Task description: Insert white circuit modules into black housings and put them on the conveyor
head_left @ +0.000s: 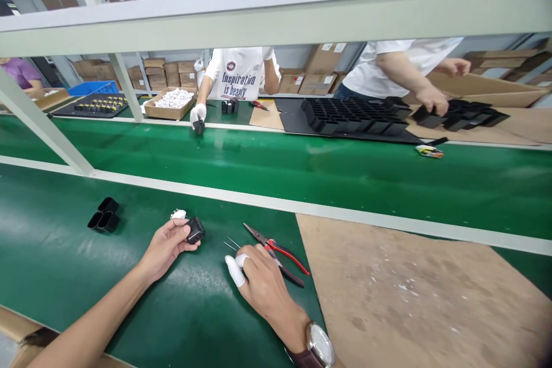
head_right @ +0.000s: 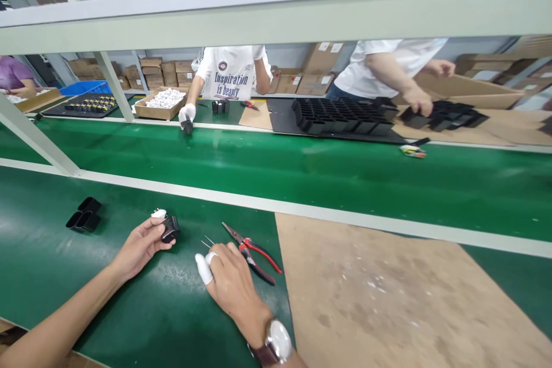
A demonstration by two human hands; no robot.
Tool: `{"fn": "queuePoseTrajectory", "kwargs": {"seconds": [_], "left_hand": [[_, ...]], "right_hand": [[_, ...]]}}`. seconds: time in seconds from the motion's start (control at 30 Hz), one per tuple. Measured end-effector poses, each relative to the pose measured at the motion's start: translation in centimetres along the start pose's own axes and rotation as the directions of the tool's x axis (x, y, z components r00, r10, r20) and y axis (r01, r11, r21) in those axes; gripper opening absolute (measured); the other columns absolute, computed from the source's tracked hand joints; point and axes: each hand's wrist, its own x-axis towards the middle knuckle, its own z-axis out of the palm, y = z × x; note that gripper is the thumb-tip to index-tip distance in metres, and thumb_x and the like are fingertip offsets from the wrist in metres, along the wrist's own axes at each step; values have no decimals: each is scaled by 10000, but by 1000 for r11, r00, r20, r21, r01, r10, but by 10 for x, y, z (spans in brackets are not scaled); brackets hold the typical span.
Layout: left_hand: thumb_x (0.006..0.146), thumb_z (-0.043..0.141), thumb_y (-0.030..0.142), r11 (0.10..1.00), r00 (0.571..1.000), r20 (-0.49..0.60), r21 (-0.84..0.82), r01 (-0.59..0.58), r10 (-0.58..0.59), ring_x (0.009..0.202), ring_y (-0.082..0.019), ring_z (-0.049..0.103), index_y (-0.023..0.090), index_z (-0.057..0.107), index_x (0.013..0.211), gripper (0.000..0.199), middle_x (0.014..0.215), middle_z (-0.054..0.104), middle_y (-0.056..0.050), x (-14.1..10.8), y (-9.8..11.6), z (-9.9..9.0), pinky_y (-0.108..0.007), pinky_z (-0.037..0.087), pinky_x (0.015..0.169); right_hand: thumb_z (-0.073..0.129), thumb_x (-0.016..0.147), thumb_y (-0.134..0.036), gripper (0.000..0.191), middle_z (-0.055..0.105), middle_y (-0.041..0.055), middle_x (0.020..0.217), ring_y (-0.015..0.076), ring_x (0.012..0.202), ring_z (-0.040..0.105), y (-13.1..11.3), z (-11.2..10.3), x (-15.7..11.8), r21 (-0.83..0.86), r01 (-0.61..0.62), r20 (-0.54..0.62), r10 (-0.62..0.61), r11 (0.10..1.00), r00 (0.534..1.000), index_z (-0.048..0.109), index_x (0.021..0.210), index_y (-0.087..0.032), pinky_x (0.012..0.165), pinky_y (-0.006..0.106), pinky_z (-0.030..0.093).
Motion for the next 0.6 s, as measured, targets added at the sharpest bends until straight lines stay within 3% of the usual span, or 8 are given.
{"fn": "queuePoseTrajectory", "kwargs": {"seconds": [0.07,0.17,0.2,0.27,0.33,0.37,0.47,0.6], "left_hand": [[819,925,367,994,996,2,52,-91,91,830,-224,812,136,695,1046,397,944,796,-70,0,2,2,-342,695,769],[809,919,395,950,950,-84,116,-290,300,854,-226,804,166,674,1105,447,1034,771,-54,2,8,-1,-381,693,772],[816,909,407,916,912,-135,161,-367,388,873,-222,800,182,661,1146,470,1063,762,-53,4,10,-5,-384,689,787],[833,891,403,795,778,-225,338,-503,587,965,-219,786,209,633,1242,522,1113,752,-63,7,15,-16,-386,668,874],[833,891,362,603,632,-181,573,-555,753,1059,-224,766,222,610,1316,576,1140,761,-76,8,15,-26,-412,613,1009],[832,892,335,505,593,-113,662,-554,798,1081,-227,762,228,599,1344,599,1147,771,-78,8,14,-30,-433,576,1070],[852,870,281,355,613,75,756,-549,787,1074,-236,777,262,548,1419,652,1150,801,-61,6,5,-31,-478,511,1148],[883,842,270,377,669,112,753,-540,734,1160,-258,763,275,495,1464,677,1187,807,-70,4,-5,-19,-488,506,1151]], "right_hand": [[495,1075,-143,120,705,66,951,211,800,652,1,1,-1,-14,-46,-12,46,999,999,594,1049,-205,734,369,499],[442,1075,-136,327,711,138,1202,264,1009,696,5,3,-2,-97,-82,27,85,992,996,538,1386,-173,843,424,559],[443,1074,-143,352,709,143,1218,275,1021,695,6,4,-3,-133,-68,55,76,989,996,527,1415,-173,850,437,565],[466,1068,-163,337,708,150,1207,295,1008,688,9,7,-6,-196,-39,110,61,980,992,548,1395,-163,839,457,566],[483,1059,-172,322,703,160,1185,312,1010,674,11,10,-8,-243,-31,145,68,969,987,563,1370,-147,832,471,559],[485,1054,-169,318,702,160,1167,316,1006,668,12,11,-10,-262,-31,153,73,965,986,569,1360,-144,830,473,554],[494,1045,-162,302,701,151,1127,311,971,656,14,15,-13,-295,-21,150,68,955,986,590,1331,-145,817,462,538],[504,1038,-158,287,698,149,1101,304,928,652,15,18,-14,-298,-2,137,45,955,990,608,1304,-126,800,455,529]]}}
